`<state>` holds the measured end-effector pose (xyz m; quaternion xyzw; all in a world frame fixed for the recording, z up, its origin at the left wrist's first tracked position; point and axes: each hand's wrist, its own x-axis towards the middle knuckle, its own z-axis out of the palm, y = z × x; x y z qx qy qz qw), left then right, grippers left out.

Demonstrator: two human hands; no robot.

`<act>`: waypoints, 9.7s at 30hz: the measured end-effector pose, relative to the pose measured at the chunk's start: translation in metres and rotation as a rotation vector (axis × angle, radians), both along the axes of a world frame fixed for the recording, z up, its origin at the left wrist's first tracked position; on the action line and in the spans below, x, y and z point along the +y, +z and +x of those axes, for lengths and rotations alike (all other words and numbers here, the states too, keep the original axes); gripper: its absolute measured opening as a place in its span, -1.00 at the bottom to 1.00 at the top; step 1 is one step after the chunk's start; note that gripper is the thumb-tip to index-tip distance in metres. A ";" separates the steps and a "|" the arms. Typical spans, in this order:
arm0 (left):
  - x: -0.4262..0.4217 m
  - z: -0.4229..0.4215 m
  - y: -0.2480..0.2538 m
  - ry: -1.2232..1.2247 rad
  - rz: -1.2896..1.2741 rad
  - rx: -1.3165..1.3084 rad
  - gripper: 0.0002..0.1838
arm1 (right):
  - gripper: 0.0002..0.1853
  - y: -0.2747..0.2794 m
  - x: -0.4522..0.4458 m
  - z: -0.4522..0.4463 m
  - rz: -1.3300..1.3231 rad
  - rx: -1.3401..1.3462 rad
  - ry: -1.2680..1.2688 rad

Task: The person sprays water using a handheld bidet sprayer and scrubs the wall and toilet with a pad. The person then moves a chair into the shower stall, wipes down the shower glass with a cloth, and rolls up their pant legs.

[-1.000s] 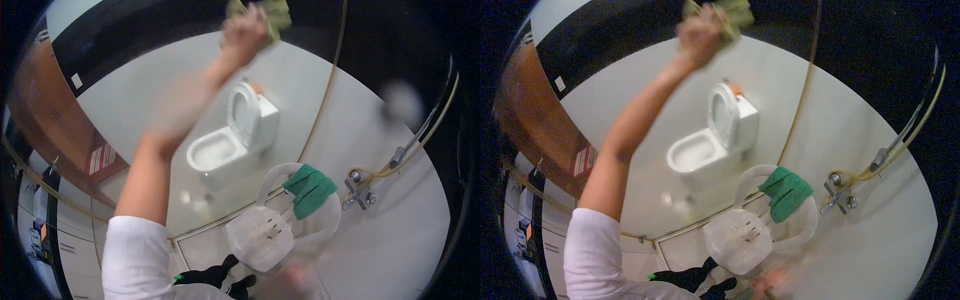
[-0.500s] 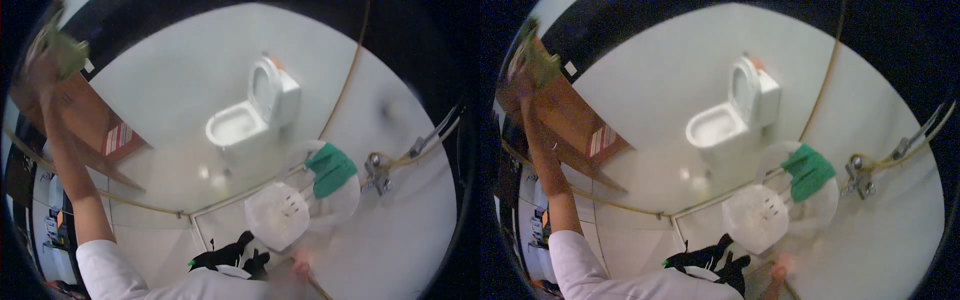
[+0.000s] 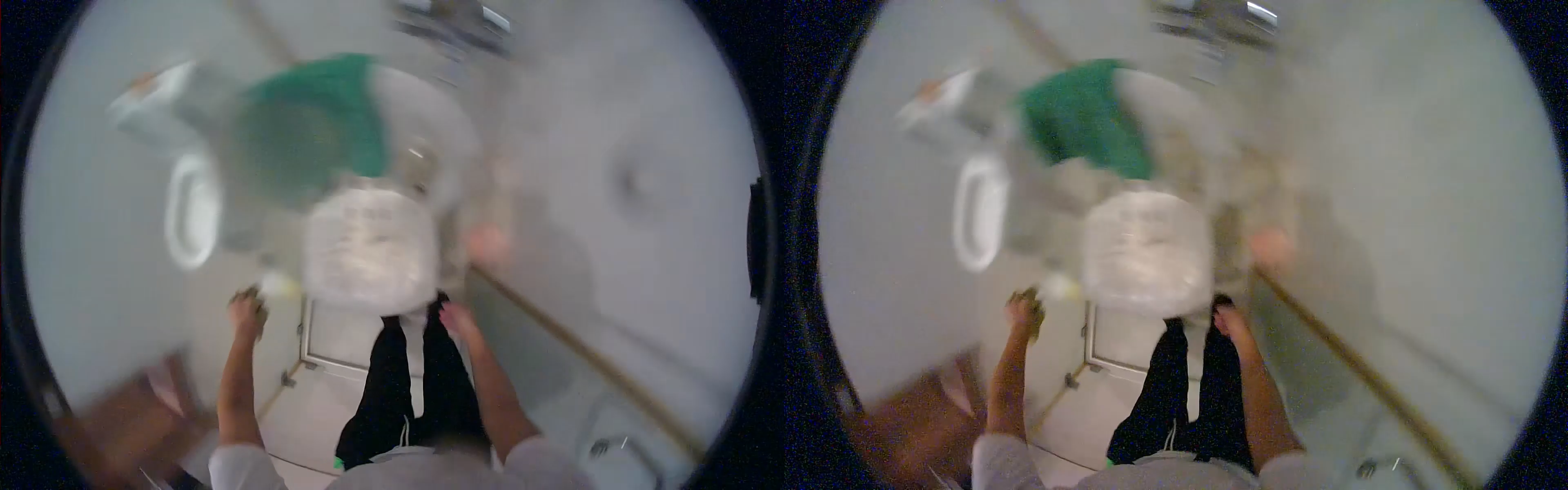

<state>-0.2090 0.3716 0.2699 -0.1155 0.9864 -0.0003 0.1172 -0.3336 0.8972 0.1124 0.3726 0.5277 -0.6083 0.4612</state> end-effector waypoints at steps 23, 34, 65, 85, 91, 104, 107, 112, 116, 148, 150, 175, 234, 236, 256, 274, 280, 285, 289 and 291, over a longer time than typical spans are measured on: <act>0.085 0.112 -0.052 0.218 -0.147 -0.953 -0.52 | -0.70 -0.330 0.102 -0.156 -0.122 0.470 -1.062; 0.113 0.155 -0.068 0.002 0.041 -0.738 -0.58 | -0.50 -0.069 0.033 -0.134 0.445 0.933 -0.622; 0.144 0.164 0.001 0.504 0.186 -0.578 -0.56 | -0.63 0.064 -0.173 0.006 0.420 1.083 0.352; 0.489 0.523 0.059 1.420 0.576 -0.594 -0.64 | -0.63 0.042 0.009 0.003 -0.123 0.110 1.181; 0.542 0.602 0.075 1.717 0.479 -0.447 -0.71 | -0.66 0.133 -0.068 0.098 0.030 0.359 1.468; 0.672 0.835 0.031 2.258 0.702 -0.250 -0.61 | -0.59 0.144 -0.189 0.427 -0.099 0.442 1.687; 0.663 0.857 0.071 2.359 0.821 -0.282 -0.55 | -0.67 0.158 -0.215 0.498 -0.094 0.407 1.965; 0.648 0.879 0.050 2.418 0.990 -0.267 -0.48 | -0.65 0.170 -0.293 0.570 -0.133 0.535 2.142; 0.617 0.899 0.020 2.505 0.830 -0.139 -0.51 | -0.68 0.146 -0.373 0.621 -0.185 0.668 2.170; -0.311 1.088 0.172 1.241 -0.112 0.280 -0.56 | -0.72 0.114 -0.578 0.705 0.238 0.595 0.995; -0.321 1.100 0.152 1.322 -0.106 0.210 -0.63 | -0.71 0.113 -0.552 0.728 0.262 0.464 0.924; -0.617 0.978 0.275 1.230 -0.050 1.125 -0.56 | -0.68 0.060 -0.771 0.810 0.175 0.550 1.290; -0.562 0.853 -0.191 0.630 1.440 -0.280 -0.56 | -0.62 0.001 -0.799 0.922 0.134 0.157 0.411; -0.510 0.848 -0.155 0.825 1.446 -0.183 -0.64 | -0.84 0.002 -0.809 0.928 0.156 0.134 -0.052; -0.530 0.870 -0.046 0.645 1.346 -0.373 -0.66 | -0.79 0.095 -0.833 0.933 0.001 0.187 0.159; -0.496 0.842 -0.161 1.221 1.139 -0.267 -0.62 | -0.51 -0.029 -0.864 0.916 0.497 0.339 0.502; -0.487 0.859 -0.152 1.141 1.528 -0.435 -0.56 | -0.50 0.044 -0.826 0.930 0.090 0.038 0.373; -0.493 0.884 -0.132 0.847 1.480 -0.568 -0.62 | -0.70 0.043 -0.793 0.960 0.067 0.141 0.342; -0.567 0.951 -0.176 0.803 1.343 -0.403 -0.68 | -0.79 0.026 -0.787 0.945 0.434 0.435 1.000; -0.583 0.998 -0.217 0.832 1.162 -0.326 -0.67 | -0.78 0.008 -0.803 0.944 0.459 0.999 1.198</act>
